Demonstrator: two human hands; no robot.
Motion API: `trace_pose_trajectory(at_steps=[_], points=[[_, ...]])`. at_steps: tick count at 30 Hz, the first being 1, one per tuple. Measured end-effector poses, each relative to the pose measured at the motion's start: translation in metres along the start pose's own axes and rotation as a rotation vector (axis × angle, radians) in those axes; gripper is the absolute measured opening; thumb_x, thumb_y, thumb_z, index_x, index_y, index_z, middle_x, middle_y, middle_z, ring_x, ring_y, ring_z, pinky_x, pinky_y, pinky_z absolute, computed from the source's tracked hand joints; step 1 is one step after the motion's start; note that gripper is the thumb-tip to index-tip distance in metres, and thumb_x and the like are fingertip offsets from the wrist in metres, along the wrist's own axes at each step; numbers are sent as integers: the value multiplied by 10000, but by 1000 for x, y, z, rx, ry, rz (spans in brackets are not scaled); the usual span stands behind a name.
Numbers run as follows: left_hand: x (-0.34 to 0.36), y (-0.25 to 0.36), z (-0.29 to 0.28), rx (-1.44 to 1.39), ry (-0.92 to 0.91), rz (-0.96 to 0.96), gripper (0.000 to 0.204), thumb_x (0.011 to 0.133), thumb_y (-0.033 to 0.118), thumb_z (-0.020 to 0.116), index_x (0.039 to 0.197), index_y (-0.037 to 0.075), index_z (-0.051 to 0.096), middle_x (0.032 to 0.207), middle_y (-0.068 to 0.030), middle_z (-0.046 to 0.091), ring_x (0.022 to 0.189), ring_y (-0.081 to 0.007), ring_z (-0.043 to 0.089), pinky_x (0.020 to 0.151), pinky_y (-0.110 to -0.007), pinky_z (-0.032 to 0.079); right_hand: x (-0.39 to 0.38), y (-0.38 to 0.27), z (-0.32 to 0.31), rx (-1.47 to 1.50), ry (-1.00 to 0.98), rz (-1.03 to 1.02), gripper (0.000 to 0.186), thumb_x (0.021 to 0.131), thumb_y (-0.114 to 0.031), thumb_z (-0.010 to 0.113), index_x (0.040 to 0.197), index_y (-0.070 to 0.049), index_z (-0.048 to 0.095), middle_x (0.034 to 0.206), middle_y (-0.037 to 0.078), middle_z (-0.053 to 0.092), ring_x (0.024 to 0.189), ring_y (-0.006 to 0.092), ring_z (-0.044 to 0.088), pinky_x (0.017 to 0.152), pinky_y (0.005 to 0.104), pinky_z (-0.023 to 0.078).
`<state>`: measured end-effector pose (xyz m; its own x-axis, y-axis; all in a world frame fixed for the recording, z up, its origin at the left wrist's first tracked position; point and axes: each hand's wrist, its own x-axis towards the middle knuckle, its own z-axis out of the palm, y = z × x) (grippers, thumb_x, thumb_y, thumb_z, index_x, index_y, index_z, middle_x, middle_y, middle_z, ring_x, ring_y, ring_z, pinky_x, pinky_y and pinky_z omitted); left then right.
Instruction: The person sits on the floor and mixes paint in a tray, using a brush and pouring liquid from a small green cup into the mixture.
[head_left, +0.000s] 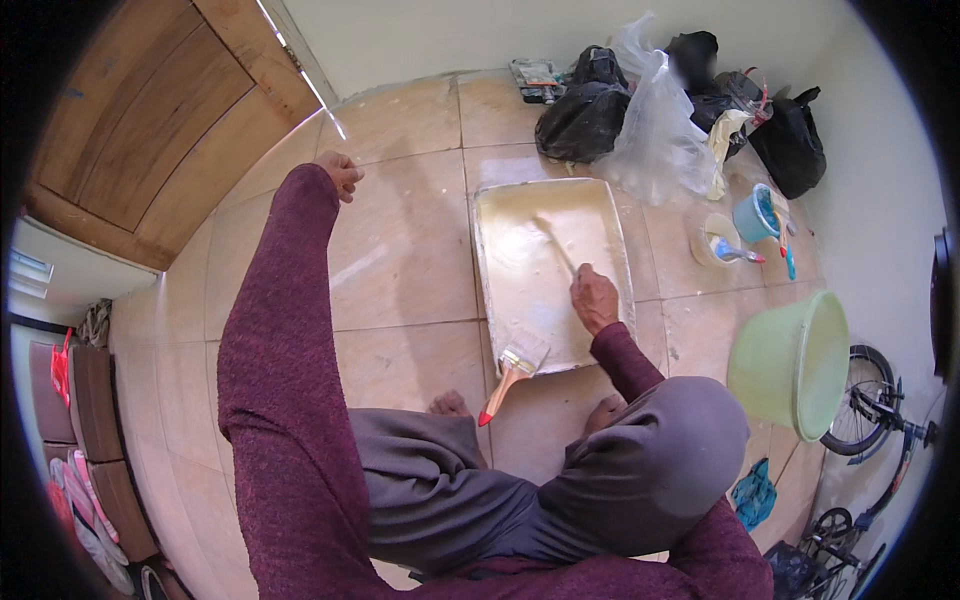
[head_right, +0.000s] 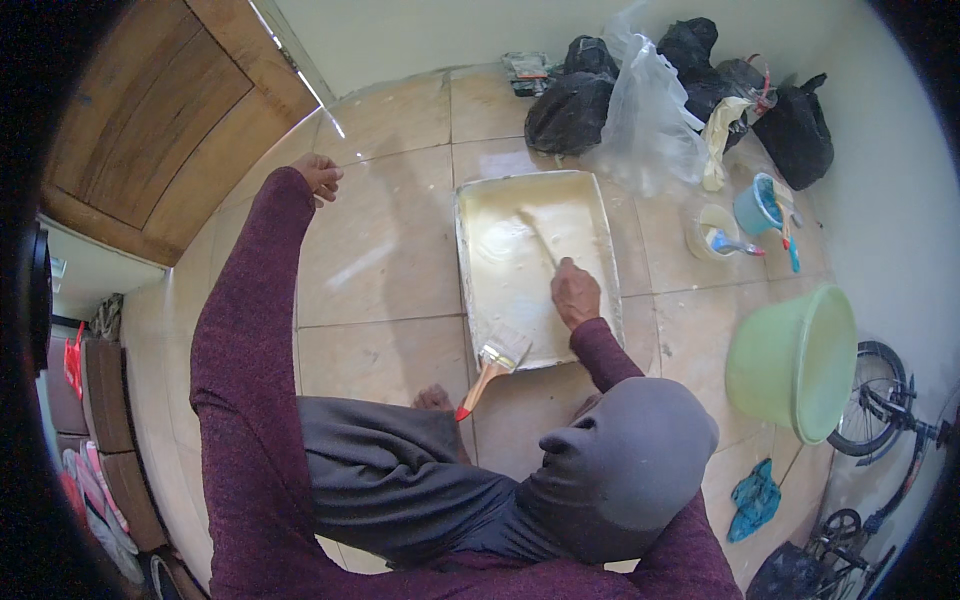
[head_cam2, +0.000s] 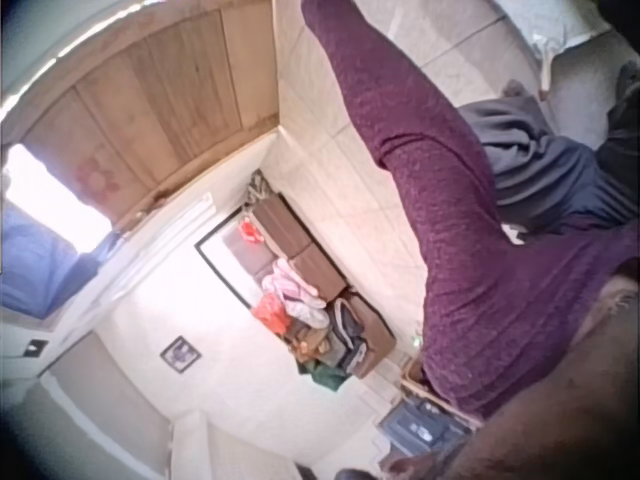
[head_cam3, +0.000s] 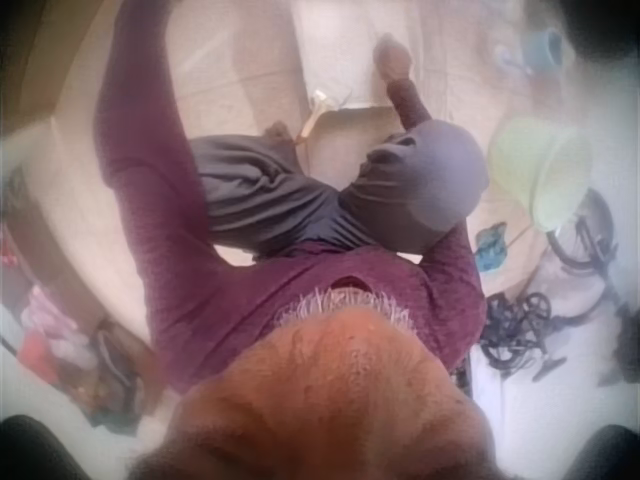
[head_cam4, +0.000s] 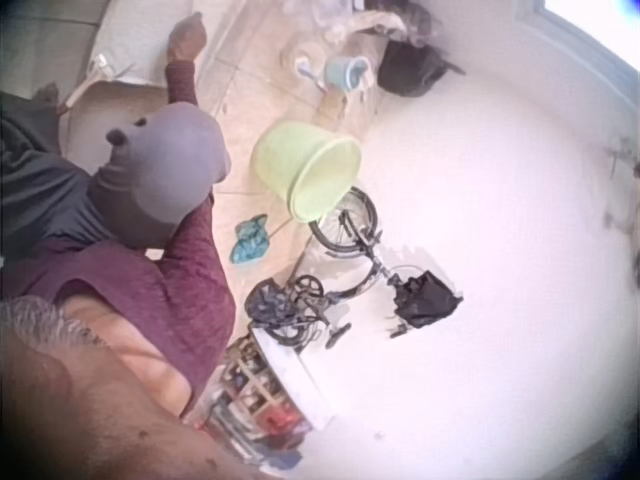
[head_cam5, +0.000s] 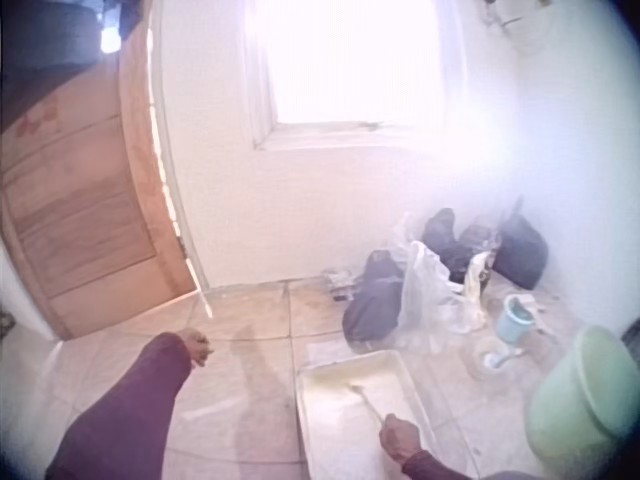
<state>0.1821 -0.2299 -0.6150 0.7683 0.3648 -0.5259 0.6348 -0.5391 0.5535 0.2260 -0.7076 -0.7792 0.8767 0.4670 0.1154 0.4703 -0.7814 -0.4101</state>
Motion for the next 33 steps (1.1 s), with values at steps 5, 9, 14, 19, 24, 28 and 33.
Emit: trace_pose_trajectory(at_steps=[5,9,14,19,24,28,33], points=[[1,-1,-1,18,-21,-24,373,866,362,618,1058,48,559,915,-82,603,771,-183,633,626,-347,516,-8,-3,5,42,19,-83,137,846,-125,479,803,-5,529,653,246,601,637,412,620,587,488,494],[6,-3,-1,9,-43,9,381,860,366,622,1057,46,560,906,-79,600,770,-184,633,624,-344,516,-4,-10,4,31,-5,-58,140,846,-118,467,798,-3,531,677,242,607,646,407,622,595,488,494],[2,6,3,-2,-3,13,377,858,363,622,1047,43,561,894,-80,603,754,-184,634,622,-347,516,-2,6,-6,-29,-14,52,143,844,-118,474,787,4,523,658,231,605,634,414,616,588,485,493],[4,-1,0,34,-39,2,372,864,357,616,1053,42,556,910,-77,606,764,-183,635,631,-349,518,-7,-13,5,58,0,-105,112,828,-112,495,793,-7,517,625,220,590,628,407,613,589,484,493],[-4,12,4,0,16,26,358,858,349,627,1009,28,581,845,-83,615,729,-192,641,605,-351,516,-2,6,-5,-15,20,64,132,850,-131,482,795,-18,523,633,221,592,632,404,615,599,487,494],[2,3,4,40,-21,-21,362,866,361,612,1040,49,559,875,-68,596,763,-183,630,622,-350,514,-7,-10,7,63,6,-137,122,848,-124,484,791,-19,508,637,213,589,630,400,608,588,498,475],[5,5,1,-9,-14,36,377,855,367,626,1036,44,561,869,-69,596,746,-187,628,615,-355,516,4,1,0,9,9,45,150,852,-134,472,817,-1,532,655,246,599,633,420,616,586,506,483]])
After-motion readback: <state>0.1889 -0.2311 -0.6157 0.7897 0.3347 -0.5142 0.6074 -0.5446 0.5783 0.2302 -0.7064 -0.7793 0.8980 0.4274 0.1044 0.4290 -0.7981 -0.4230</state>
